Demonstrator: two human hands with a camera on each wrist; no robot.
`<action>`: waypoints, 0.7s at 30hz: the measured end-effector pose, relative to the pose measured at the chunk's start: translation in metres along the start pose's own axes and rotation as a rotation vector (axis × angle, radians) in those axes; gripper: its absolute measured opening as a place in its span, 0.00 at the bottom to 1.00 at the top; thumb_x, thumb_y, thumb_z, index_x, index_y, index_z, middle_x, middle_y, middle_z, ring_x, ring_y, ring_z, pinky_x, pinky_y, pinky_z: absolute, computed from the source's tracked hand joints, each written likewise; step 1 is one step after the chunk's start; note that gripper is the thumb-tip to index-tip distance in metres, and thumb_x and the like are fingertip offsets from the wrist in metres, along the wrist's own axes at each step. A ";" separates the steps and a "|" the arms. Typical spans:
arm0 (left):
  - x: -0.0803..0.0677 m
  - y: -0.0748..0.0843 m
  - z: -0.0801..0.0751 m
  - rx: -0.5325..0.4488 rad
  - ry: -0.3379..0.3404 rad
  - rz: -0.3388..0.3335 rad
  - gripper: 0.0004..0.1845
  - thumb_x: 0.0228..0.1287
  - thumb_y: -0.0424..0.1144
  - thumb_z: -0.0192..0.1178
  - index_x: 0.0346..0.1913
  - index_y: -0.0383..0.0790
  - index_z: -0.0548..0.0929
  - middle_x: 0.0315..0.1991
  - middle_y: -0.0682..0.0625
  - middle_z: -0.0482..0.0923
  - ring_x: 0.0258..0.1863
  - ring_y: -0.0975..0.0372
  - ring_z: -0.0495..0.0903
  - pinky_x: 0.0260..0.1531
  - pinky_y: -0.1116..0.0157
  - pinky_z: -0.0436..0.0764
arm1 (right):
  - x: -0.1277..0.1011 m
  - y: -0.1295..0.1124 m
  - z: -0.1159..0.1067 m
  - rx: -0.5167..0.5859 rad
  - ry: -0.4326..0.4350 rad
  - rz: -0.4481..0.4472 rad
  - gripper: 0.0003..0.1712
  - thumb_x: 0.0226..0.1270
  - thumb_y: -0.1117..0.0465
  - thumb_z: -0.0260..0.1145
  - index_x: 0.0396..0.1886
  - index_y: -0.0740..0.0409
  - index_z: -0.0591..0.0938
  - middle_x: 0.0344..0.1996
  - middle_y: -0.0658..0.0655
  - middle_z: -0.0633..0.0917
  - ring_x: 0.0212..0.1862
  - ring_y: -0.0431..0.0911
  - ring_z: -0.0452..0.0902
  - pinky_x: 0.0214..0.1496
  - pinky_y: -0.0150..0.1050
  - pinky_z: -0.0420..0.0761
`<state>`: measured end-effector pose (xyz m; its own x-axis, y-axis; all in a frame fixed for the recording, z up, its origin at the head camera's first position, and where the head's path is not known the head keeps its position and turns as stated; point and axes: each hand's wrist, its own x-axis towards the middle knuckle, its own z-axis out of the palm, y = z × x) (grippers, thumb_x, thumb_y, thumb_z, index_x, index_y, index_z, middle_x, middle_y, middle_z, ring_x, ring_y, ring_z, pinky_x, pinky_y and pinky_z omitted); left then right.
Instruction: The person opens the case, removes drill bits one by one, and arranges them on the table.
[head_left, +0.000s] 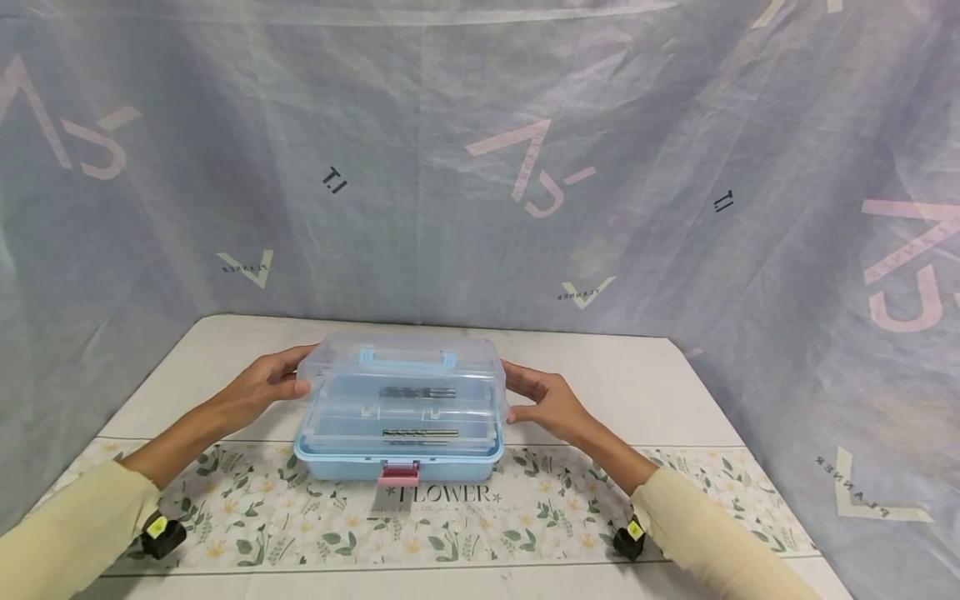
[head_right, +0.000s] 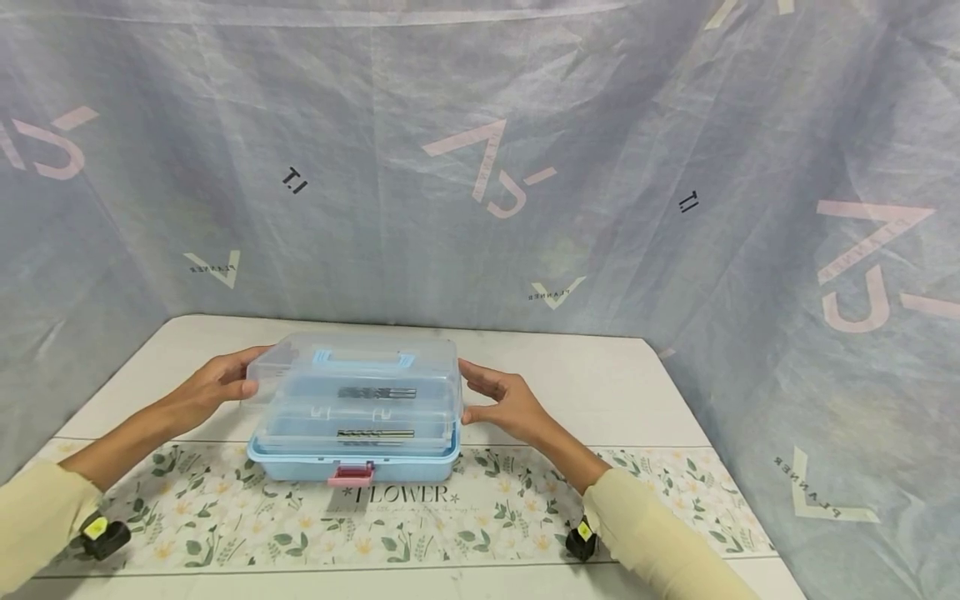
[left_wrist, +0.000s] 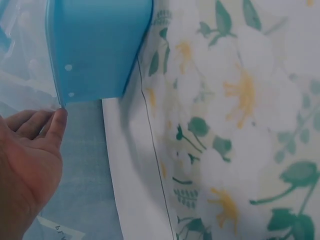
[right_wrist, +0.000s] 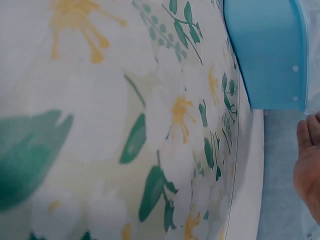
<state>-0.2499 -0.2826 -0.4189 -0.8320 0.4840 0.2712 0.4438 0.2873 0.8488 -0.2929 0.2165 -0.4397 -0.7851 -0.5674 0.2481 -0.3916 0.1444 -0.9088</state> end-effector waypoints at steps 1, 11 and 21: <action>0.000 0.000 0.000 0.008 0.010 0.001 0.38 0.87 0.48 0.55 0.89 0.30 0.63 0.75 0.51 0.80 0.65 0.74 0.84 0.59 0.68 0.87 | 0.001 0.000 0.000 0.000 0.009 0.006 0.56 0.64 0.46 0.88 0.85 0.65 0.73 0.83 0.70 0.74 0.84 0.72 0.70 0.82 0.71 0.70; 0.007 0.008 0.001 0.072 0.096 -0.071 0.34 0.90 0.52 0.45 0.82 0.31 0.74 0.69 0.49 0.86 0.66 0.67 0.84 0.67 0.63 0.80 | 0.005 -0.004 0.005 -0.050 0.122 0.038 0.44 0.71 0.46 0.83 0.78 0.65 0.81 0.73 0.70 0.85 0.76 0.68 0.82 0.65 0.34 0.89; 0.016 0.011 0.000 -0.031 0.105 -0.233 0.46 0.90 0.61 0.38 0.86 0.20 0.60 0.87 0.22 0.58 0.88 0.31 0.57 0.85 0.30 0.61 | 0.015 -0.005 0.008 -0.108 0.247 0.070 0.24 0.78 0.68 0.72 0.70 0.73 0.85 0.65 0.73 0.89 0.68 0.61 0.90 0.67 0.37 0.90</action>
<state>-0.2581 -0.2717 -0.4051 -0.9414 0.3185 0.1112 0.2272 0.3547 0.9070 -0.2988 0.2007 -0.4347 -0.9002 -0.3397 0.2725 -0.3707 0.2694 -0.8888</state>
